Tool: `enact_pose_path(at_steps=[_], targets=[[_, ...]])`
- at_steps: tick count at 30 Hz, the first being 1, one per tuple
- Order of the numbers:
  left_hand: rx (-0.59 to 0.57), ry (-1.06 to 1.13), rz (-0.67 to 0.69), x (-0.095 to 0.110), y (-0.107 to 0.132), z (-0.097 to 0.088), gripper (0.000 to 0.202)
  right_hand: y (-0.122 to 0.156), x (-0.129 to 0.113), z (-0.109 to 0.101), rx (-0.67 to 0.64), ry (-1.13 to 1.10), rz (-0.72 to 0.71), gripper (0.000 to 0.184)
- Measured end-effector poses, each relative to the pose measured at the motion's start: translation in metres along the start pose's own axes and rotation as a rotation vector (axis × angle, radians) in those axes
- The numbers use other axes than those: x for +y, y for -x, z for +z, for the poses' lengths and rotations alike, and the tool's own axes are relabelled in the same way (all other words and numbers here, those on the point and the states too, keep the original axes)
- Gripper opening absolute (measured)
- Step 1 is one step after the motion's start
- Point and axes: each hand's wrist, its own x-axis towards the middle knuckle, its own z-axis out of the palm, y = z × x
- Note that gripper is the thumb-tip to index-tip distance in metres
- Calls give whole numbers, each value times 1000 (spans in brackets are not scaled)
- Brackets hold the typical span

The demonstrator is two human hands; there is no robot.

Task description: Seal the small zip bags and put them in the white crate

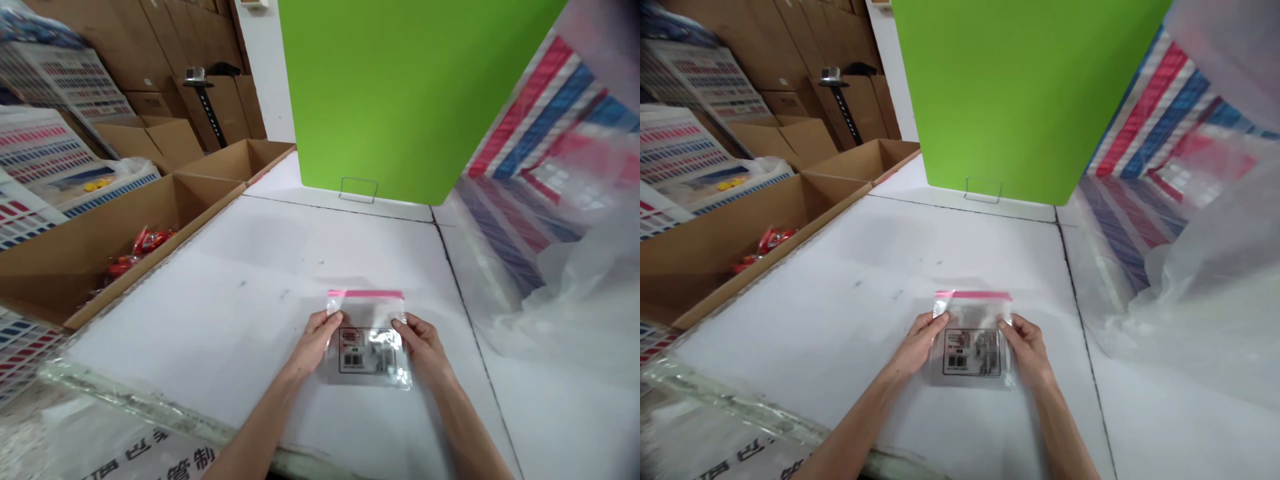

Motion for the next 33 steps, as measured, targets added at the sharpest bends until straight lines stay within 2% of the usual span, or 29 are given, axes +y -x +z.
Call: enact_pose_path(at_steps=[5, 13, 17, 20, 22, 25, 27, 29, 31, 33], targets=[[-117, -37, 37, 13, 2, 5, 29, -2, 5, -3, 50, -36, 7, 20], [-98, -44, 65, 3, -10, 6, 26, -3, 2, -8, -26, -38, -6, 25], [-111, -56, 50, 1, -10, 9, 23, 10, 6, 0, 3, -28, -56, 18], [-125, -74, 33, 0, -14, 13, 24, 33, 4, -10, 55, -46, -102, 22], [-158, -61, 35, -1, -18, 18, 27, 60, -5, -33, 99, -52, -123, 23], [-174, -66, 56, -4, -21, 29, 26, 129, -29, -91, 229, -70, -158, 17], [-148, -99, 78, -6, -20, 35, 25, 187, -43, -140, 468, -89, -206, 17], [-135, -136, 106, -9, -17, 40, 23, 247, -50, -190, 754, -127, -236, 25], [-125, -166, 137, -11, -14, 45, 22, 303, -44, -235, 997, -113, -196, 31], [-103, -176, 164, -11, -11, 49, 22, 350, -27, -268, 1140, -105, -176, 28]])
